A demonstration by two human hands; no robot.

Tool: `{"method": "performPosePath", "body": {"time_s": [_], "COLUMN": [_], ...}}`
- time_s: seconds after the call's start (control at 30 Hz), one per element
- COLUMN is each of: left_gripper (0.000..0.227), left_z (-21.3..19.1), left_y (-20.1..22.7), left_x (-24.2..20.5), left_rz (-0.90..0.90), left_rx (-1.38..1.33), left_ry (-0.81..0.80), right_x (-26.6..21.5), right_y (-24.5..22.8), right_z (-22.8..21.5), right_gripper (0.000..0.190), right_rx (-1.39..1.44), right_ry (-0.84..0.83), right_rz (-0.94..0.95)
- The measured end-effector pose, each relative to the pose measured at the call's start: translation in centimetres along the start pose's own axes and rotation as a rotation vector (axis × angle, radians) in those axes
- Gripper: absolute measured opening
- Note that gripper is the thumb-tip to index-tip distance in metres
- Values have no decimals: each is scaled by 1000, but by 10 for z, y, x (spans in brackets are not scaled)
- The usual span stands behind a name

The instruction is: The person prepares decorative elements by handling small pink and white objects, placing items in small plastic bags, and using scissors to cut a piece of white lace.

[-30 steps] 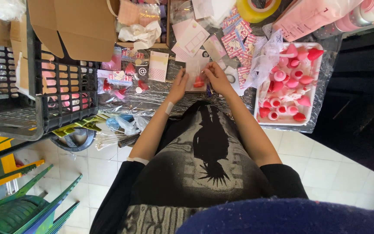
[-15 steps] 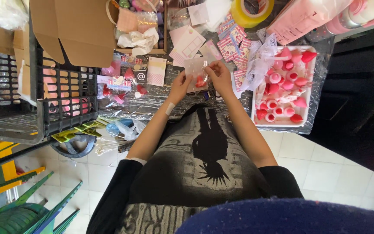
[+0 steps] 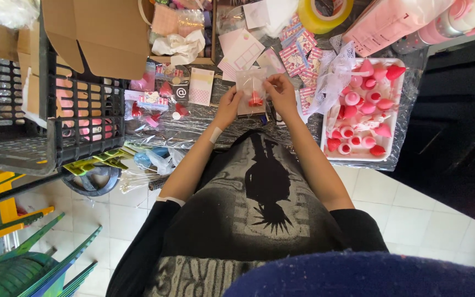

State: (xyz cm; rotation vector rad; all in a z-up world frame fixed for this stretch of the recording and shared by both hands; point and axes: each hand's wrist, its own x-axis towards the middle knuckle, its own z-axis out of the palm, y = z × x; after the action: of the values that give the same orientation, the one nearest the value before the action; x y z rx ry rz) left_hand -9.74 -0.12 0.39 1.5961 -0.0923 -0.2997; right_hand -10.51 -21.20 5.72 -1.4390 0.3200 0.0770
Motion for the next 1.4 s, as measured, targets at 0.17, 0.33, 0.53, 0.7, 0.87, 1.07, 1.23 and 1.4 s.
{"method": "performPosePath", "body": {"time_s": [0.17,0.33,0.53,0.7,0.87,1.07,1.23,1.4], "left_gripper": [29,29,31,33,43,46,42,38], "left_z": [-4,-9,-26,-71,-93,-75,-61,-52], "left_y": [-1,4,-6,-1,26,51,51,47], "left_x": [0,-1,0,-4,-5,0,8,16], "left_rz": [-22,-19,-90,-29,-163,37,71,255], "left_rx": [-101,-149,-262,436,739,961,1235,1178], "left_ry": [-38,-48,-14,230,234,321,130,74], "right_x": [-4,-3,-7,-9,-4,20,72,118], "right_y": [-12,-2,12,52,50,-1,-34,-51], "right_z": [10,12,6,1,20,44,57,60], "right_gripper": [15,16,13,10,10,27,31,76], "right_rx": [-43,-19,-8,94,-61,-601,-918,-1264], "right_ry": [12,24,48,-66,-226,-233,-74,-14], "right_rz": [14,6,9,73,197,-161,-440,-579]}}
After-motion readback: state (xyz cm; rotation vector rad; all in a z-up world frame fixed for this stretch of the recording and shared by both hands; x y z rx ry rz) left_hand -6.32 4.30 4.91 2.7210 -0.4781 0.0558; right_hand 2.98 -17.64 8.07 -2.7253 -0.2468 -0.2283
